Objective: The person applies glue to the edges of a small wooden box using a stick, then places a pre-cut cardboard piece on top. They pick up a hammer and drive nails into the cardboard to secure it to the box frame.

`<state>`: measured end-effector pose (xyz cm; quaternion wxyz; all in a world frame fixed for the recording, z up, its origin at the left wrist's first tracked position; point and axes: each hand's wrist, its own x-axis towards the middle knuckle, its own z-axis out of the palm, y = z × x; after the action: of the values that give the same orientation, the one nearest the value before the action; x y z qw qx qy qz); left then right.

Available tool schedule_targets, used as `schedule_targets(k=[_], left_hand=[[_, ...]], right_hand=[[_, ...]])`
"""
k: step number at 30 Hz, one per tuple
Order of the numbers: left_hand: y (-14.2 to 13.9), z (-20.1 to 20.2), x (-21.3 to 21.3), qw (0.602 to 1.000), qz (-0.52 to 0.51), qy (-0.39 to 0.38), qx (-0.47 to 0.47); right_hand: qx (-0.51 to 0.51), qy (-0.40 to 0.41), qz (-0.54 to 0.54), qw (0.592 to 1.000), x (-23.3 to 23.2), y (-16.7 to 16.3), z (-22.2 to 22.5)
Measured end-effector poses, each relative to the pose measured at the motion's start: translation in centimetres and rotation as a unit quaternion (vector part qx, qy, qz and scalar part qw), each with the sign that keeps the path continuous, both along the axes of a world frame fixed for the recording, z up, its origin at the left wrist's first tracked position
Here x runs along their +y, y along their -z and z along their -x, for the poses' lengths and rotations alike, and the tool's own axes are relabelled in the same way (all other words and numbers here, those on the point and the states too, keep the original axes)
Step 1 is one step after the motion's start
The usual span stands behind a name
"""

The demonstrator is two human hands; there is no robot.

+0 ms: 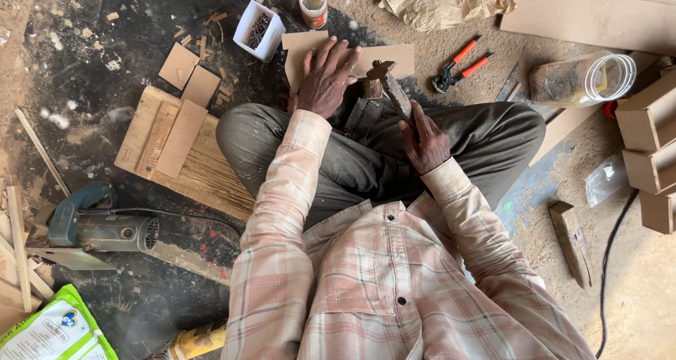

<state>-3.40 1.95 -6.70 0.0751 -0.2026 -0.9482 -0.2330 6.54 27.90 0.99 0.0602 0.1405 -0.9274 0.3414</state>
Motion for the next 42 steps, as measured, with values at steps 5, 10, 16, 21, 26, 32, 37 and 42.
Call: schedule_targets(k=[5,10,16,21,26,32,37,42], left_hand=[[0.7,-0.1,-0.2,1.000,-0.006,0.007,-0.017],[0.7,0.1,-0.1,0.999,-0.013,0.001,-0.038],[0.6,0.1,0.1,0.999,-0.036,-0.007,-0.018],[0.7,0.2,0.1,1.000,-0.014,-0.006,-0.025],[0.8,0.3,0.1,1.000,-0.024,-0.004,-0.015],[0.8,-0.2,0.1,0.999,-0.022,-0.004,-0.030],[0.8,0.0,0.2,0.999,-0.041,-0.008,-0.019],[0.9,-0.4,0.2,0.999,-0.041,-0.007,-0.027]], right_hand=[[-0.014,0.001,-0.012,1.000,-0.3,-0.5,0.2],[0.026,-0.004,-0.025,0.999,-0.7,-1.1,0.5],[0.005,-0.016,-0.144,0.989,-0.4,-1.5,1.3],[0.035,-0.024,-0.074,0.996,-0.5,-1.1,1.2],[0.061,-0.040,-0.124,0.990,-0.5,-0.7,1.2],[0.049,-0.028,-0.115,0.992,-0.7,-0.8,0.8],[0.071,-0.032,-0.100,0.992,-0.7,-1.2,1.1],[0.076,-0.053,-0.145,0.985,-0.7,-1.6,0.9]])
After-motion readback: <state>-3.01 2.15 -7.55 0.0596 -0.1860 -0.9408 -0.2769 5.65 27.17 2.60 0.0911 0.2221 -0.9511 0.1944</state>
